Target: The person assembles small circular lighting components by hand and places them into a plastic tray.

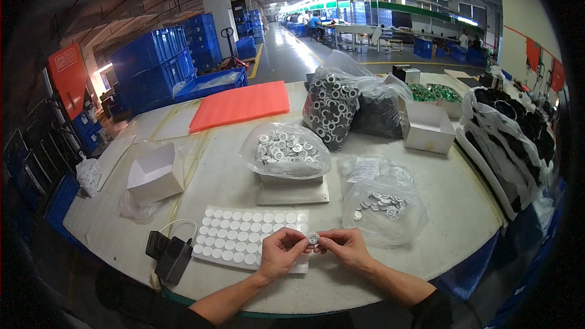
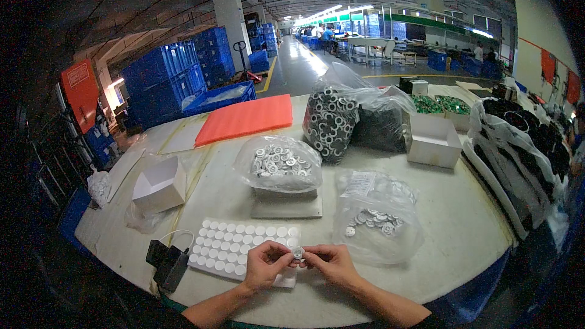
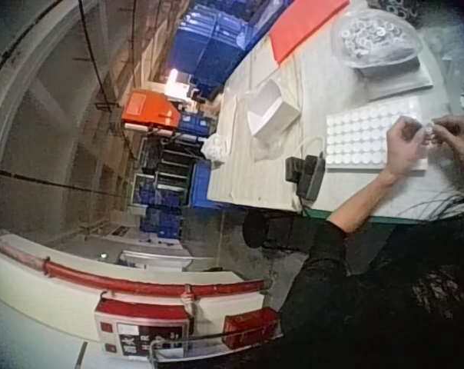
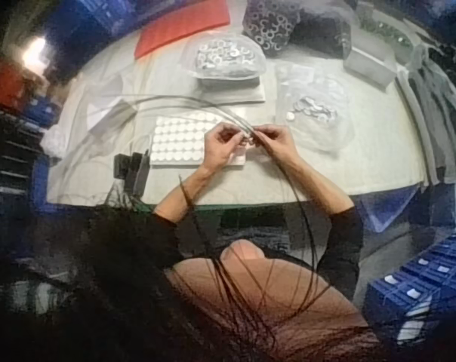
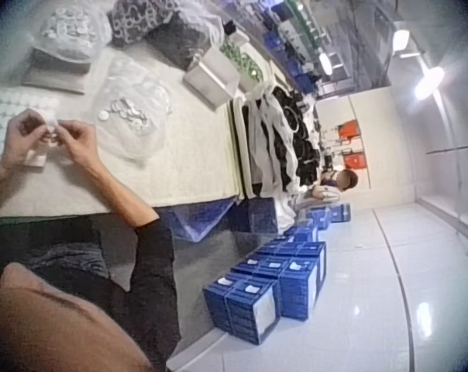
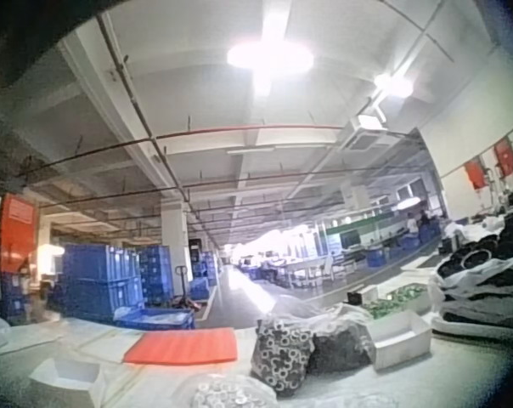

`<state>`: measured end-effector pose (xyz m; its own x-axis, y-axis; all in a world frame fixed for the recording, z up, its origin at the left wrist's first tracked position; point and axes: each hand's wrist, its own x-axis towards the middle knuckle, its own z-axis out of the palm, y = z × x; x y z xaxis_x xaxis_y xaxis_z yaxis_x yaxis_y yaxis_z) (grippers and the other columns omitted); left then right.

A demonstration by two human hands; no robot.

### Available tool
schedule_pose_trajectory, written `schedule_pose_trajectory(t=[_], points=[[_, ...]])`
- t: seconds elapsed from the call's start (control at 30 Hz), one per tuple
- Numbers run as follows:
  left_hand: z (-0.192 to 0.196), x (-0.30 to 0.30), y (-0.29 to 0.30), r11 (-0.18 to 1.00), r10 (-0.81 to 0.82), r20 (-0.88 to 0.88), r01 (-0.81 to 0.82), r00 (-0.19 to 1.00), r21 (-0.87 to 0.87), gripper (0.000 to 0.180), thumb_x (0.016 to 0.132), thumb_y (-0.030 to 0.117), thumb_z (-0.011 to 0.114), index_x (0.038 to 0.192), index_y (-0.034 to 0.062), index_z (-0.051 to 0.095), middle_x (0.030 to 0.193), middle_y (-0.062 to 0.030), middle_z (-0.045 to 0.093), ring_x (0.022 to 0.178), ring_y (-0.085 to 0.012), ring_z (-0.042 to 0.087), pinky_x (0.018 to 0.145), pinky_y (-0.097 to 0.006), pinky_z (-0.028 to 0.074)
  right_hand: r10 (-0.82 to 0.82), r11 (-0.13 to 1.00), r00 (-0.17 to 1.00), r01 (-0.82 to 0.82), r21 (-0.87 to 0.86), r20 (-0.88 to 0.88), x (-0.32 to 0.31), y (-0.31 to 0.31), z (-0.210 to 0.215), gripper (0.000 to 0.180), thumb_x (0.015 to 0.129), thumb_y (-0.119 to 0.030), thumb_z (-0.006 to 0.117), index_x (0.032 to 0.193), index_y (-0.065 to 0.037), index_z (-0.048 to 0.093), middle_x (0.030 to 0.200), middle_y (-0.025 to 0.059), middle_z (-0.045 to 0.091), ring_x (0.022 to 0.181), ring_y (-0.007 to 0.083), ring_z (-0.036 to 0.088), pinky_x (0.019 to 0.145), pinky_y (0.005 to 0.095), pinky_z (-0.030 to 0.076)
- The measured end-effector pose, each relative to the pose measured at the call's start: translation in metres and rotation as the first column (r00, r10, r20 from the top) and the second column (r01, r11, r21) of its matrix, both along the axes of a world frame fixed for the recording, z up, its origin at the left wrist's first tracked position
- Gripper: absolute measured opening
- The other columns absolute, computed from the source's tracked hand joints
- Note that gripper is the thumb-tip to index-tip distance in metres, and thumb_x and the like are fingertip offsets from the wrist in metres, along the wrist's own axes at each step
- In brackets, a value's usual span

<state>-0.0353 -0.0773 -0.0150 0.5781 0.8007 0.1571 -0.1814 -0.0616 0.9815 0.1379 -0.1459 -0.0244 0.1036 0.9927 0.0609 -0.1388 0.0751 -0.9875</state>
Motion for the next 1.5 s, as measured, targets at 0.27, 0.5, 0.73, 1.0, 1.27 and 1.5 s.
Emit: schedule_pose_trajectory(t=[0.27,0.5,0.73,1.0,1.27,1.5], points=[[0.009,0.001,-0.012,0.995,0.071,-0.036,-0.068,0.997,0.070,0.018,0.084,-0.003,0.059,0.100,-0.0077,0.054,0.089,-0.0141,0.064,0.081,-0.0192,0.065,0.072,-0.028,0.056,0.010,0.999,0.999,-0.008,0.047,-0.038,0.001,-0.004,-0.004,0.019,0.084,-0.006,0.064,0.100,0.005,0.064,0.085,0.0091,0.067,0.077,0.0127,0.064,0.069,0.0233,0.052],[0.000,-0.002,-0.012,0.997,0.006,-0.090,0.001,0.996,0.076,0.021,0.083,0.000,0.061,0.102,-0.0074,0.060,0.093,-0.0135,0.065,0.082,-0.0166,0.065,0.075,-0.026,0.054,0.017,0.998,0.998,-0.021,0.064,0.062,0.000,-0.007,-0.004,0.023,0.084,-0.010,0.065,0.101,0.004,0.064,0.088,0.0089,0.067,0.080,0.0134,0.064,0.072,0.0245,0.052],[0.004,-0.004,-0.010,0.999,-0.030,0.022,0.031,0.999,-0.031,0.020,0.084,0.002,0.063,0.102,-0.0058,0.063,0.093,-0.0124,0.066,0.084,-0.0164,0.065,0.078,-0.025,0.053,0.036,0.994,0.996,-0.043,0.100,0.076,0.000,-0.008,0.000,0.020,0.088,-0.010,0.060,0.104,0.001,0.064,0.087,0.0074,0.067,0.080,0.0130,0.064,0.070,0.0246,0.051],[-0.003,-0.006,-0.009,0.994,-0.091,0.036,0.093,0.995,-0.055,0.016,0.084,0.002,0.062,0.098,-0.0053,0.064,0.089,-0.0106,0.066,0.080,-0.0138,0.064,0.073,-0.024,0.052,-0.077,0.977,0.974,0.031,0.209,0.214,0.002,-0.008,-0.009,0.013,0.081,-0.009,0.066,0.089,0.002,0.068,0.077,0.0077,0.067,0.068,0.0104,0.063,0.062,0.0229,0.050],[0.002,-0.005,-0.013,0.973,0.025,-0.201,0.022,0.979,0.231,0.012,0.084,0.005,0.062,0.092,-0.0044,0.064,0.081,-0.0066,0.066,0.074,-0.0094,0.062,0.066,-0.022,0.050,-0.086,0.985,0.949,0.035,0.168,0.304,0.000,-0.011,-0.005,0.014,0.075,-0.011,0.072,0.081,0.001,0.069,0.070,0.0062,0.068,0.062,0.0076,0.061,0.059,0.0222,0.049],[0.005,-0.007,-0.005,0.982,-0.157,-0.015,0.155,0.987,-0.112,0.016,0.086,0.005,0.061,0.098,-0.0047,0.065,0.085,-0.0087,0.067,0.075,-0.0104,0.062,0.069,-0.021,0.051,-0.090,0.994,0.989,0.083,0.066,0.118,-0.001,-0.010,-0.003,0.015,0.081,-0.011,0.067,0.085,0.003,0.068,0.076,0.0093,0.068,0.070,0.0115,0.064,0.064,0.0243,0.052]])
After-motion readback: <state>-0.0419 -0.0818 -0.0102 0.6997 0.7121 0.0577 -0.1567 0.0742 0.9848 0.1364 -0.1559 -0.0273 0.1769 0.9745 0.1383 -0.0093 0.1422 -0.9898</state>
